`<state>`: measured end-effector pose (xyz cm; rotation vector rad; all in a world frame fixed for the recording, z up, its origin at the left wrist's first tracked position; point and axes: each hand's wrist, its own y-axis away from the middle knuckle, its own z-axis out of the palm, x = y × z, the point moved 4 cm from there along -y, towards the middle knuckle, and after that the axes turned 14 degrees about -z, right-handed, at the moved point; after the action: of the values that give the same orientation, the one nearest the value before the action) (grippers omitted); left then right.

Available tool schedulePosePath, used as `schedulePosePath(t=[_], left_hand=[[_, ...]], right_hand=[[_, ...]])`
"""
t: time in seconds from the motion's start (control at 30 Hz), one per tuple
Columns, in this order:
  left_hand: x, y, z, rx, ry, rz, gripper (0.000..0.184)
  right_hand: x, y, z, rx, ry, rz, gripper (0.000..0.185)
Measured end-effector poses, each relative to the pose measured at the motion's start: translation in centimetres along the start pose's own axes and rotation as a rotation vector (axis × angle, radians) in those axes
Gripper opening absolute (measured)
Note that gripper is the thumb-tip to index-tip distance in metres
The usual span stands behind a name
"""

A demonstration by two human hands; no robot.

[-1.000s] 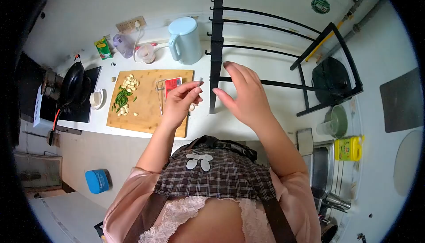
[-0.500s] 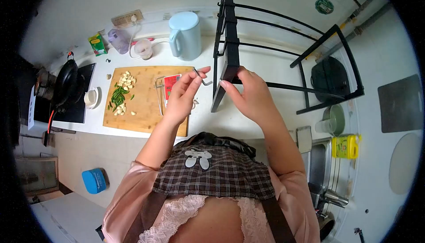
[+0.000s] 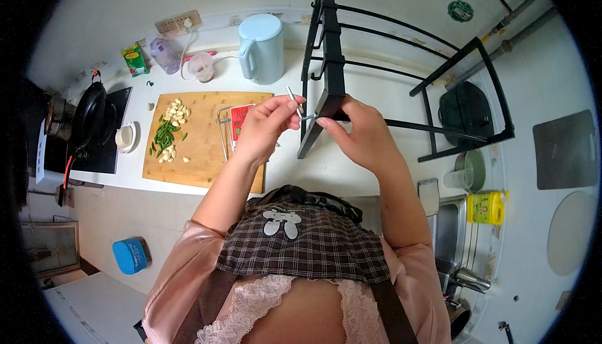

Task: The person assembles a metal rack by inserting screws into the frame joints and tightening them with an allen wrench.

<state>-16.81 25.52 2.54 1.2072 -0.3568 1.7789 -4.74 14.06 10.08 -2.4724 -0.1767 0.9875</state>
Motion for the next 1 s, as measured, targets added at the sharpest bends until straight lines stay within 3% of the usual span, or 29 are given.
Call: schedulePosePath(t=[0.33,0.57,0.73,1.0], left_hand=[[-0.5,-1.1,-0.2,-0.104,0.194,-0.348,0.019],[0.5,-1.4,-0.4,-0.032,-0.045,-0.255,0.018],[-0.9,-2.1,-0.5,-0.183,0.263,-0.461,0.016],[-2.1,-1.8,-1.0,-0.218,0.545,-0.524,0.013]], right_hand=[[0.4,0.4,0.2,0.025,0.052,-0.037,0.021],[0.4,0.5,0.2,0.036,0.104,-0.033,0.022],[0.4,0.6,0.2,0.044,0.103,-0.047,0.023],[0.4,0.5,0.2,0.034,0.169,-0.066,0.023]])
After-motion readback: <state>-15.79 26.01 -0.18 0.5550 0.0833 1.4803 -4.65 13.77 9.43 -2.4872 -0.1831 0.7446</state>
